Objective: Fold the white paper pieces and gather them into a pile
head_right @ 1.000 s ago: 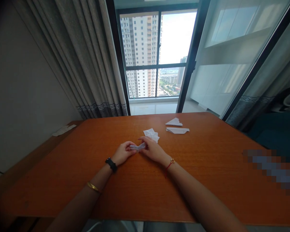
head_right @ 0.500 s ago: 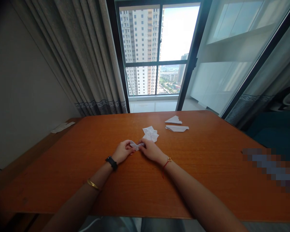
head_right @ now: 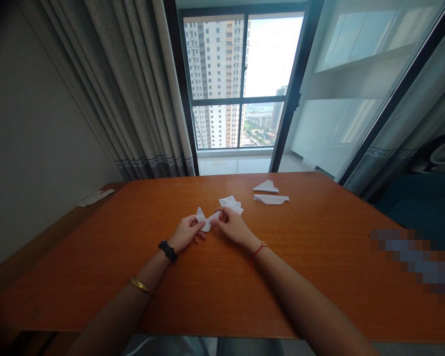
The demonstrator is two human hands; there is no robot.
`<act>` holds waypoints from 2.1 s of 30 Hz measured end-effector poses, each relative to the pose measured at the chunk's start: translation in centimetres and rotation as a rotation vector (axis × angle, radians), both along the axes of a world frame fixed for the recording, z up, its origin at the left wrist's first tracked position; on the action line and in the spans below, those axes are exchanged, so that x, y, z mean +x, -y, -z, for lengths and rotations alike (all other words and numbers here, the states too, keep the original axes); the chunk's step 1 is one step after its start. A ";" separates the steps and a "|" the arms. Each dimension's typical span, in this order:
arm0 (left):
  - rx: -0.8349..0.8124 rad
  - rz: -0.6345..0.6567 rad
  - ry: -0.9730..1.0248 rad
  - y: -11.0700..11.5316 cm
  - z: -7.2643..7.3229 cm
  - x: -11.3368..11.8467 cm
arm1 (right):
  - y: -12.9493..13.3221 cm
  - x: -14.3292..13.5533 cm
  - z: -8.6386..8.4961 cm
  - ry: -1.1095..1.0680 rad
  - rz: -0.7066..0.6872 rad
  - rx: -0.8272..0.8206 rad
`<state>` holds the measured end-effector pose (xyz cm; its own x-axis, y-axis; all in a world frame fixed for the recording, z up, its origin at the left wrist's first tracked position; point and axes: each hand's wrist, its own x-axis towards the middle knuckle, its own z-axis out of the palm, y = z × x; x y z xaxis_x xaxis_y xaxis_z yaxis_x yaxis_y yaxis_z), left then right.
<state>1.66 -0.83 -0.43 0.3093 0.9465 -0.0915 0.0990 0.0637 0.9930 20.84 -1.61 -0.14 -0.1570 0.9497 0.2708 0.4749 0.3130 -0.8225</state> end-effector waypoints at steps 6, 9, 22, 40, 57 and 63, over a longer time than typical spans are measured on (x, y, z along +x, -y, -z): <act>-0.168 -0.163 0.236 -0.2 -0.4 -0.1 | -2.2 4.5 0.7 0.428 0.489 0.058; -0.194 -0.153 0.289 0.0 -0.5 -0.1 | -2.9 5.6 1.5 0.431 0.485 -0.035; -0.202 -0.198 0.375 0.1 -0.7 0.1 | -3.4 6.4 0.4 -0.561 0.149 -0.239; -0.197 -0.251 0.404 -0.3 -0.7 -0.2 | -5.7 5.5 -0.5 -0.152 0.361 -0.129; -0.220 -0.231 0.372 -0.2 -0.5 0.1 | -0.2 1.9 -0.8 0.723 0.079 0.041; -0.295 -0.175 0.303 -0.1 -0.7 1.6 | -0.3 2.4 -2.7 0.185 0.040 0.009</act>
<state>3.31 -0.69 0.23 0.2014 0.9340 -0.2949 -0.2304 0.3378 0.9126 23.26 -1.35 2.61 -0.1673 0.9540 0.2490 0.6296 0.2977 -0.7176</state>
